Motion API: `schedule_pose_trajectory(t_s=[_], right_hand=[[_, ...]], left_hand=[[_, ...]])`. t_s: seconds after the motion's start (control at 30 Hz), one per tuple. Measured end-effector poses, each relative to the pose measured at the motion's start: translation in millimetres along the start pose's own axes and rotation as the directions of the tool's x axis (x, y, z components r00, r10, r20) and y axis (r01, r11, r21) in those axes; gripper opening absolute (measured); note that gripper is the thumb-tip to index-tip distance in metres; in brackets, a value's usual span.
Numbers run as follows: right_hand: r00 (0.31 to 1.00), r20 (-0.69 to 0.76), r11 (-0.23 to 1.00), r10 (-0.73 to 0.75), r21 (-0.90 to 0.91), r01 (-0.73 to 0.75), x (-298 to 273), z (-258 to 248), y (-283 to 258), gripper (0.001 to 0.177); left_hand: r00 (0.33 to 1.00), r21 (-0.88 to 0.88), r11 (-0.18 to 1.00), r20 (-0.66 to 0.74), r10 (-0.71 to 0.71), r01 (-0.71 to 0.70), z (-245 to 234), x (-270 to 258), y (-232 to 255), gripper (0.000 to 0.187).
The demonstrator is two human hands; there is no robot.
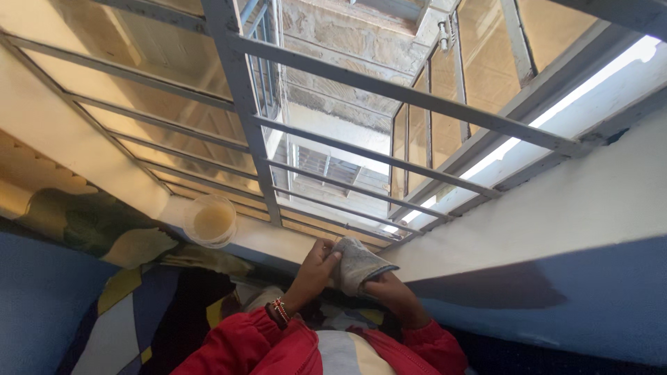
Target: The person wipes a window frame and the bars of a security gate with a cloth, dipping the cloth into a bowl of liquid.
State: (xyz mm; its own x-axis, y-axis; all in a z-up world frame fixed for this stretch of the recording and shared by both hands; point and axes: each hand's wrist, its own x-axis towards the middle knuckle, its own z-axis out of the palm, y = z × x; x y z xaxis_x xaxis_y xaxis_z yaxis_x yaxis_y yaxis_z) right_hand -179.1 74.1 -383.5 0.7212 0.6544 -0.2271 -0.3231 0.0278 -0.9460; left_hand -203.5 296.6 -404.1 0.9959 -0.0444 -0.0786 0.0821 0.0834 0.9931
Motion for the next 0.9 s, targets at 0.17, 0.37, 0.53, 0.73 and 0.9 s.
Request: schedule_pose_trajectory(t_s=[0.17,0.37,0.53,0.73,0.9], right_hand=[[1.0,0.002,0.995,0.029,0.095,-0.029,1,9,-7,0.056],[0.951,-0.293,0.944,-0.1,0.273,0.183,22,4,24,0.041],[0.918,-0.381,0.903,-0.112,0.348,0.254,30,7,8,0.04],[0.913,-0.358,0.925,-0.198,0.239,0.295,29,11,-19,0.078],[0.795,-0.537,0.942,-0.281,0.003,0.335,19,19,-34,0.103]], left_hand=[[0.982,-0.159,0.974,-0.068,-0.175,0.162,-2,-16,29,0.032],[0.993,0.189,0.981,-0.108,0.054,-0.033,-19,-28,43,0.047],[0.99,0.15,0.987,-0.119,0.07,-0.052,-33,-24,45,0.035],[0.982,0.068,0.986,0.128,0.14,-0.149,-38,-4,75,0.047],[0.937,0.431,0.837,0.244,0.251,-0.337,-39,6,102,0.057]])
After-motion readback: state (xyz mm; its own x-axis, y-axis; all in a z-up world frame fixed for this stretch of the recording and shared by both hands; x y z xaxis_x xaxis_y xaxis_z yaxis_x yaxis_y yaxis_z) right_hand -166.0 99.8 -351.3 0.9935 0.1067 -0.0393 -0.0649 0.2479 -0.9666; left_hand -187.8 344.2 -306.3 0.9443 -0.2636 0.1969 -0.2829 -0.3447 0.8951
